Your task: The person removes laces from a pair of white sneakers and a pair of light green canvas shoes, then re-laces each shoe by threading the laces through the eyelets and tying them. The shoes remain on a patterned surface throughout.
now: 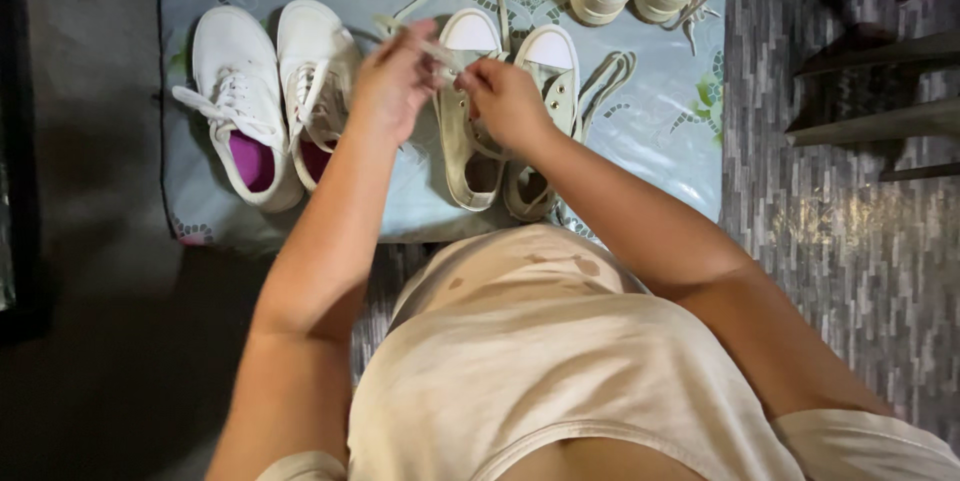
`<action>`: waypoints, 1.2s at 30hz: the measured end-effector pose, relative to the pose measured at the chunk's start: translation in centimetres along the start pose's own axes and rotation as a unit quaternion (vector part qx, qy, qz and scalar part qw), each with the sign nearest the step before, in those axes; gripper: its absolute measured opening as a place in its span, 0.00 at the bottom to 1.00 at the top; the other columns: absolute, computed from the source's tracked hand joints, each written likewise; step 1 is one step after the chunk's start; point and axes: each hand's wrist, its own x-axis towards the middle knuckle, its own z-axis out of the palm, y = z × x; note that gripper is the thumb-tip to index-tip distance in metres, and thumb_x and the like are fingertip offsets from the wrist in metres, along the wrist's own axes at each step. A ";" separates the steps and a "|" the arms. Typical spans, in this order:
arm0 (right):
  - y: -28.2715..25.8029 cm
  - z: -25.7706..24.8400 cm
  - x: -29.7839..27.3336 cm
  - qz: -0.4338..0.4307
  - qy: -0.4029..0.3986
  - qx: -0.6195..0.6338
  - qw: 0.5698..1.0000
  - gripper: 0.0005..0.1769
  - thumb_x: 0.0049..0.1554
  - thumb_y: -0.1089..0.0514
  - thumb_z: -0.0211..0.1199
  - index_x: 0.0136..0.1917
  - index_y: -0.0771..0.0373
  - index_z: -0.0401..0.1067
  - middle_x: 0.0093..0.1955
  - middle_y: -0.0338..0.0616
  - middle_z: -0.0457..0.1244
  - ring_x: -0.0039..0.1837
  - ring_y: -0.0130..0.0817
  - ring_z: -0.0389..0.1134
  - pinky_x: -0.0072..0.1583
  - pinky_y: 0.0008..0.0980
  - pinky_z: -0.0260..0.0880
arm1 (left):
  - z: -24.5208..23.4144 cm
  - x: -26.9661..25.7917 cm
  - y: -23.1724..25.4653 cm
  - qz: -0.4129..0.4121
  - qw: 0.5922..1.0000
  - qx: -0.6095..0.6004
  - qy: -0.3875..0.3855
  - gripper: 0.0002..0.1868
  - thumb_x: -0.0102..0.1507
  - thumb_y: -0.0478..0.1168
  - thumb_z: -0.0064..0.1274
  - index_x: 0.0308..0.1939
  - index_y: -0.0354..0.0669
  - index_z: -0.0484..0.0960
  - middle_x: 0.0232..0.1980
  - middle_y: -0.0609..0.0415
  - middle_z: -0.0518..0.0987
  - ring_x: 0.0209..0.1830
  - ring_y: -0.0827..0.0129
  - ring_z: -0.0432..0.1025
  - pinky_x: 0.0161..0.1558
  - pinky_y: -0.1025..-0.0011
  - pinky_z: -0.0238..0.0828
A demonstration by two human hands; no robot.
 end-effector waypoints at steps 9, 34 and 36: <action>-0.4 -1.2 2.0 -0.092 -0.062 0.026 0.993 0.20 0.55 0.58 0.70 0.58 0.62 0.67 0.43 0.43 0.71 0.46 0.32 0.72 0.48 0.33 0.71 | -1.5 0.5 -2.1 0.024 0.999 -0.016 0.031 0.11 0.69 0.44 0.50 0.48 0.39 0.79 0.42 0.49 0.81 0.40 0.65 0.77 0.45 0.67 0.79; 5.5 2.6 5.8 0.026 0.107 -0.295 0.949 0.10 0.49 0.45 0.74 0.41 0.49 0.82 0.81 0.47 0.48 0.83 0.53 0.36 0.76 0.64 0.36 | -3.2 4.9 -8.3 0.251 0.953 0.124 0.116 0.12 0.56 0.22 0.63 0.38 0.34 0.77 0.38 0.50 0.85 0.38 0.72 0.79 0.45 0.75 0.77; 5.8 2.6 6.3 0.026 0.108 -0.280 0.954 0.08 0.50 0.45 0.73 0.41 0.48 0.82 0.81 0.48 0.47 0.83 0.54 0.35 0.76 0.64 0.35 | -2.8 4.9 -8.4 0.268 0.945 0.136 0.127 0.12 0.56 0.24 0.64 0.39 0.35 0.78 0.38 0.52 0.85 0.37 0.74 0.78 0.43 0.76 0.76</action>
